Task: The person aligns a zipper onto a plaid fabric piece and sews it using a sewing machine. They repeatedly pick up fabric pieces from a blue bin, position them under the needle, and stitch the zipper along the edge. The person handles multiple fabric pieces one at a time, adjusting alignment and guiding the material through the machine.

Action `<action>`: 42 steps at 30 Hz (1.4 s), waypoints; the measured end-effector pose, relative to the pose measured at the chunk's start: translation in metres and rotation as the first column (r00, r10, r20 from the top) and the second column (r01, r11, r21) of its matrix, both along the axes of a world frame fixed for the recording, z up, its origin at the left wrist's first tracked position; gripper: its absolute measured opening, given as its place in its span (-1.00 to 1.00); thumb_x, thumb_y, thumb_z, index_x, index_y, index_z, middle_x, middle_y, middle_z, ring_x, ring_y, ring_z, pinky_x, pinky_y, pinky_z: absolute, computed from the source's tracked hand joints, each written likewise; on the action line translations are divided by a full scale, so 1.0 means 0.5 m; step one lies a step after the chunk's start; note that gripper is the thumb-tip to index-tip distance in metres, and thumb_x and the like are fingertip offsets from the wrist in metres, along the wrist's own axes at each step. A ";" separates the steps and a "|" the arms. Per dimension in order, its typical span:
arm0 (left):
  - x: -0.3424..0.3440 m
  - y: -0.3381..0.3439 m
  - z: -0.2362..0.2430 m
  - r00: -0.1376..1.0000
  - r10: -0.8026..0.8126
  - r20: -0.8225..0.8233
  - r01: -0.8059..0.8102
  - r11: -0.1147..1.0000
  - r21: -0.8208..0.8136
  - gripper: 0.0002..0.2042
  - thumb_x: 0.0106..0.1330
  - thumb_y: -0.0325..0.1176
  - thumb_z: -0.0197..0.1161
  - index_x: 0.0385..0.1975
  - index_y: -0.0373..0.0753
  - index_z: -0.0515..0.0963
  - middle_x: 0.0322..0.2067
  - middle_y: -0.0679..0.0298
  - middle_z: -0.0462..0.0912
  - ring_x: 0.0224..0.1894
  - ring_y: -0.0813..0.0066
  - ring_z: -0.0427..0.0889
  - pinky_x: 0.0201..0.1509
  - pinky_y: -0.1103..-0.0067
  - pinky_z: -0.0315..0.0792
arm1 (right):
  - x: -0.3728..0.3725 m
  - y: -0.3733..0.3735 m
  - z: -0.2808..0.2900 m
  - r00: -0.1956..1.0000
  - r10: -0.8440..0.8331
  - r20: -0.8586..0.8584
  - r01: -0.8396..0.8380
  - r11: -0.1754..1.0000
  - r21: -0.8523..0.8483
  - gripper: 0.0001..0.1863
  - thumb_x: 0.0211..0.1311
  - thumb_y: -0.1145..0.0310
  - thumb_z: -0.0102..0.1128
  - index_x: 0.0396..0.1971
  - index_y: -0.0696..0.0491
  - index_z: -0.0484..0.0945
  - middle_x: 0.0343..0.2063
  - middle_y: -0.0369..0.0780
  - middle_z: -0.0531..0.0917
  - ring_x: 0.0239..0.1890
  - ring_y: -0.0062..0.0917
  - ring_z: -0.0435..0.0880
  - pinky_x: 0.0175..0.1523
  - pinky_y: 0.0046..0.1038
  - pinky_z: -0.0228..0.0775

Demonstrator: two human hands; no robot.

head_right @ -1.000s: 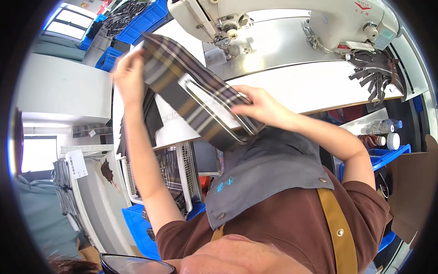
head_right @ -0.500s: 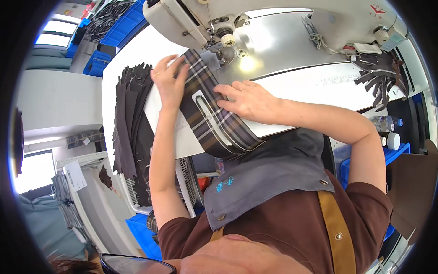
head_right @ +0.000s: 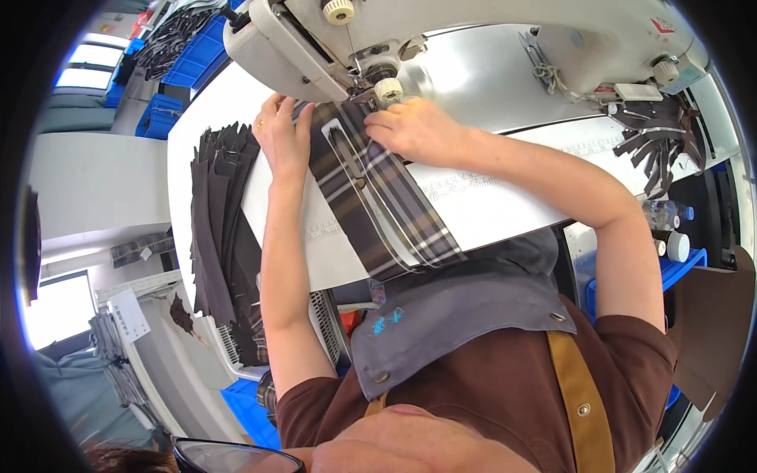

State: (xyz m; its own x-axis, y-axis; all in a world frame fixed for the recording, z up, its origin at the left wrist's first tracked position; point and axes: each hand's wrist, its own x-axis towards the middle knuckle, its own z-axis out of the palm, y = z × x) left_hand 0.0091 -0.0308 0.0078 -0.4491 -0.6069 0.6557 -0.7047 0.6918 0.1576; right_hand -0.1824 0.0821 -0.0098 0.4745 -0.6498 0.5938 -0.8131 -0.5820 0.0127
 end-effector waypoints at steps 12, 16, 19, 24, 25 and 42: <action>-0.011 0.143 -0.029 0.945 -0.294 0.144 0.260 0.941 0.216 -0.73 0.23 -0.28 0.16 -0.10 -0.18 0.53 0.03 0.35 0.50 0.05 0.37 0.48 0.21 -0.05 -0.01 | -0.057 0.044 0.072 0.949 -0.311 0.057 0.288 0.925 0.249 -0.82 -0.05 0.50 0.08 -0.36 0.11 0.48 -0.43 -0.22 0.49 -0.42 -0.34 0.56 -0.38 -0.35 0.44; -0.021 0.149 -0.021 0.939 -0.294 0.181 0.251 0.942 0.224 -0.70 0.21 -0.28 0.17 -0.06 -0.17 0.51 0.05 0.37 0.48 0.05 0.42 0.46 0.19 -0.09 -0.01 | -0.062 -0.007 0.031 0.971 -0.236 0.039 0.226 0.957 0.182 -0.90 -0.03 0.48 0.07 -0.45 0.11 0.42 -0.48 -0.20 0.46 -0.44 -0.32 0.54 -0.41 -0.33 0.43; -0.019 0.154 -0.022 0.926 -0.301 0.227 0.260 0.946 0.192 -0.67 0.19 -0.24 0.20 -0.05 -0.18 0.50 0.06 0.37 0.47 0.05 0.46 0.44 0.18 -0.11 -0.01 | -0.076 -0.016 0.032 0.950 -0.259 0.174 0.216 0.948 0.235 -0.91 0.00 0.45 0.06 -0.47 0.12 0.41 -0.47 -0.18 0.47 -0.43 -0.29 0.54 -0.39 -0.31 0.42; -0.024 0.166 -0.024 0.933 -0.312 0.178 0.282 0.944 0.173 -0.59 0.15 -0.14 0.23 -0.05 -0.21 0.50 0.04 0.34 0.50 0.06 0.47 0.44 0.17 -0.12 0.00 | -0.181 -0.002 0.013 0.892 -0.414 0.183 0.361 0.894 0.265 -0.90 0.07 0.40 0.04 -0.47 0.11 0.39 -0.45 -0.16 0.48 -0.48 -0.22 0.52 -0.38 -0.25 0.37; -0.023 0.168 -0.026 0.934 -0.311 0.173 0.281 0.943 0.181 -0.59 0.15 -0.13 0.23 -0.05 -0.21 0.50 0.04 0.33 0.50 0.07 0.46 0.44 0.17 -0.12 0.00 | -0.189 -0.002 0.014 0.878 -0.426 0.220 0.365 0.892 0.267 -0.90 0.08 0.40 0.05 -0.47 0.10 0.39 -0.46 -0.17 0.49 -0.49 -0.22 0.52 -0.38 -0.24 0.36; -0.014 0.143 -0.048 0.919 -0.286 0.271 0.247 0.954 0.168 -0.70 0.28 -0.23 0.12 -0.03 -0.16 0.53 0.03 0.36 0.53 0.02 0.44 0.47 0.33 0.09 -0.24 | -0.168 0.154 0.055 0.922 -0.321 0.216 0.284 0.941 0.184 -0.87 0.10 0.34 0.08 -0.54 0.08 0.44 -0.51 -0.16 0.49 -0.42 -0.25 0.52 -0.31 -0.29 0.41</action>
